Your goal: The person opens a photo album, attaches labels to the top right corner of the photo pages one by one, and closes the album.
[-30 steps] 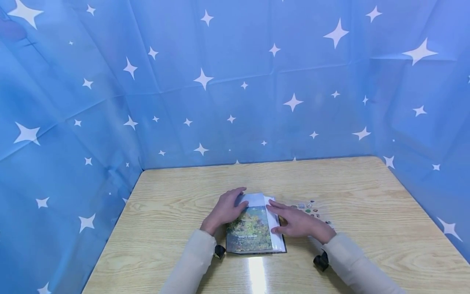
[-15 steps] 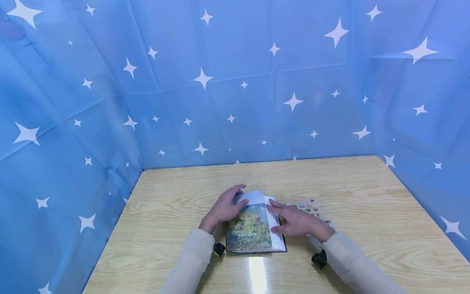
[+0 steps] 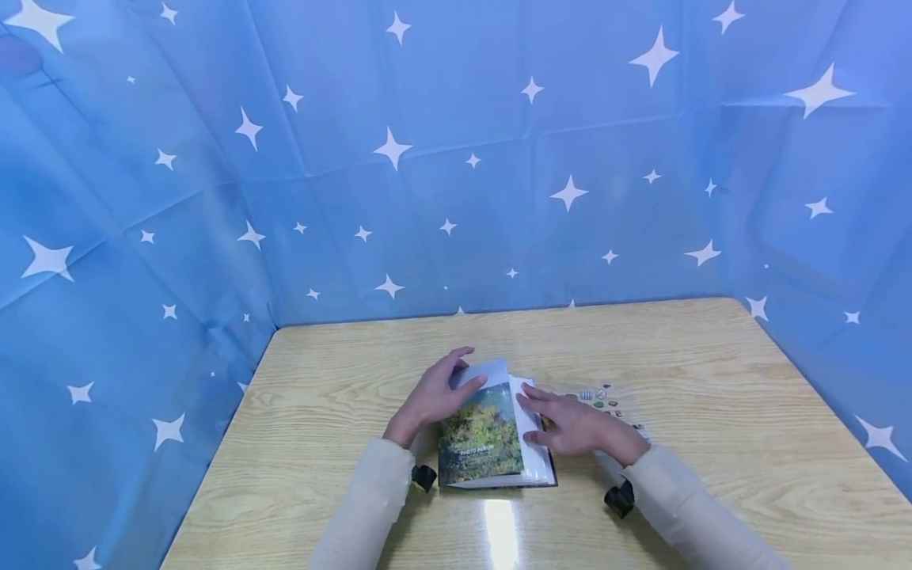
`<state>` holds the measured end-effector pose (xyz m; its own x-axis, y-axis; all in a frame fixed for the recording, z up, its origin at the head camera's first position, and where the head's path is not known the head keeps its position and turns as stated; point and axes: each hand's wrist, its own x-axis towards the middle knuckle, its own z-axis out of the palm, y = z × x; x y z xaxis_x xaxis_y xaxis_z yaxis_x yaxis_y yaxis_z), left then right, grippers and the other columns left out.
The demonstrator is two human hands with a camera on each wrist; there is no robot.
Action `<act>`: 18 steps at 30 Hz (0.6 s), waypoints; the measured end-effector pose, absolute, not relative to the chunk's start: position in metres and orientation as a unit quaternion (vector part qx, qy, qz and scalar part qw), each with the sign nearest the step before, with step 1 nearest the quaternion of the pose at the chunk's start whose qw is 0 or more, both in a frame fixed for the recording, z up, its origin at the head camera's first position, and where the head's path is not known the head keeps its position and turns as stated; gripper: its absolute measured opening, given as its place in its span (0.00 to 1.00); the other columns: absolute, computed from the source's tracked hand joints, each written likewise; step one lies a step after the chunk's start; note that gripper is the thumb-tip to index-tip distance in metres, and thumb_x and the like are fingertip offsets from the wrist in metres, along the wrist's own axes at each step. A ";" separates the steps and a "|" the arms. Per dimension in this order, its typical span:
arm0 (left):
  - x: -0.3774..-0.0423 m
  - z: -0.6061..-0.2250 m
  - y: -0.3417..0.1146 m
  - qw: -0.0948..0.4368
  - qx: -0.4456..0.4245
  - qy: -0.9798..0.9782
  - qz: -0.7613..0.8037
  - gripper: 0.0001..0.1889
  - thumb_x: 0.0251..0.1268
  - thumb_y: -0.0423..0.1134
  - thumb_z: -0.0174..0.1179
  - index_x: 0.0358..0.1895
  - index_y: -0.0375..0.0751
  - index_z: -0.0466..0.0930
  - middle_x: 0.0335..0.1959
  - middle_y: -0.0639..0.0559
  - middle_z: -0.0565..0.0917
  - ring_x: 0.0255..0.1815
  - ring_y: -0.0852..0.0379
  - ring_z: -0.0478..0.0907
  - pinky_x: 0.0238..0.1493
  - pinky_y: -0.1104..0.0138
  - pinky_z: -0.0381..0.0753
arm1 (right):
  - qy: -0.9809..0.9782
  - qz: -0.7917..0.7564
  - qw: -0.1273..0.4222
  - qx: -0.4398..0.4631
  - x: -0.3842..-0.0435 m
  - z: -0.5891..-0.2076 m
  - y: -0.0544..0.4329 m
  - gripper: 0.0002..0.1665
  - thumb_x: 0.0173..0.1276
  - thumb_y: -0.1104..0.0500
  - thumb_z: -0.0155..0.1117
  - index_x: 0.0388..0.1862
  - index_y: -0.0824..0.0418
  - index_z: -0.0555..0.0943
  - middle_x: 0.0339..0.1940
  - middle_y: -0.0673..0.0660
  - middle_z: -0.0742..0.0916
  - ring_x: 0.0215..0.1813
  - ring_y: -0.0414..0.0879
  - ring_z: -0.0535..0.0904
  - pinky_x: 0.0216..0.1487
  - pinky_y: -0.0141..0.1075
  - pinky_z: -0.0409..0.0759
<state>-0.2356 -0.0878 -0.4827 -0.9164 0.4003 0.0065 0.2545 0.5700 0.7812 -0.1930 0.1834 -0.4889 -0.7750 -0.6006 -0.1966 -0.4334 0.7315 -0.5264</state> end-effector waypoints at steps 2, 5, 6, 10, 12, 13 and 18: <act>-0.235 -0.481 -0.087 0.084 0.180 0.886 0.420 0.38 0.68 0.65 0.54 0.76 0.55 0.60 0.65 0.41 0.75 0.67 0.46 0.71 0.68 0.49 0.69 | 0.913 -0.234 0.180 -0.280 -0.193 -0.489 0.184 0.47 0.71 0.35 0.57 0.79 0.60 0.58 0.81 0.63 0.56 0.77 0.65 0.57 0.73 0.58 0.60; -0.234 -0.478 -0.086 0.082 0.173 0.890 0.413 0.39 0.66 0.67 0.54 0.76 0.55 0.60 0.65 0.41 0.75 0.66 0.45 0.72 0.67 0.49 0.70 | 0.912 -0.242 0.179 -0.278 -0.192 -0.490 0.184 0.49 0.69 0.33 0.57 0.79 0.60 0.58 0.81 0.63 0.56 0.77 0.65 0.57 0.73 0.58 0.60; -0.234 -0.477 -0.085 0.080 0.171 0.892 0.411 0.39 0.66 0.67 0.54 0.76 0.55 0.59 0.65 0.41 0.75 0.66 0.45 0.72 0.67 0.48 0.70 | 0.912 -0.244 0.179 -0.277 -0.192 -0.490 0.184 0.50 0.69 0.33 0.58 0.79 0.60 0.58 0.81 0.63 0.56 0.77 0.65 0.57 0.73 0.58 0.60; -0.233 -0.474 -0.085 0.077 0.159 0.895 0.408 0.42 0.64 0.69 0.54 0.77 0.54 0.58 0.65 0.40 0.75 0.65 0.43 0.73 0.66 0.47 0.70 | 0.911 -0.247 0.182 -0.277 -0.192 -0.491 0.184 0.49 0.69 0.36 0.60 0.79 0.59 0.58 0.81 0.62 0.56 0.77 0.65 0.56 0.73 0.59 0.60; -0.233 -0.473 -0.085 0.077 0.152 0.897 0.409 0.44 0.63 0.71 0.53 0.78 0.55 0.57 0.65 0.40 0.75 0.64 0.43 0.74 0.65 0.46 0.71 | 0.909 -0.249 0.184 -0.279 -0.192 -0.491 0.185 0.48 0.69 0.36 0.60 0.79 0.60 0.58 0.81 0.63 0.56 0.77 0.66 0.56 0.73 0.60 0.60; -0.233 -0.472 -0.085 0.077 0.148 0.898 0.408 0.45 0.62 0.73 0.53 0.78 0.56 0.55 0.64 0.41 0.76 0.63 0.43 0.74 0.64 0.46 0.72 | 0.908 -0.250 0.184 -0.280 -0.192 -0.491 0.185 0.48 0.70 0.37 0.60 0.79 0.60 0.58 0.81 0.63 0.55 0.77 0.66 0.56 0.73 0.60 0.60; -0.232 -0.467 -0.084 0.076 0.126 0.904 0.400 0.49 0.58 0.78 0.50 0.80 0.65 0.45 0.61 0.45 0.76 0.57 0.46 0.77 0.58 0.50 0.77 | 0.907 -0.254 0.186 -0.279 -0.191 -0.491 0.184 0.48 0.70 0.37 0.60 0.79 0.60 0.58 0.81 0.63 0.55 0.78 0.65 0.55 0.73 0.60 0.59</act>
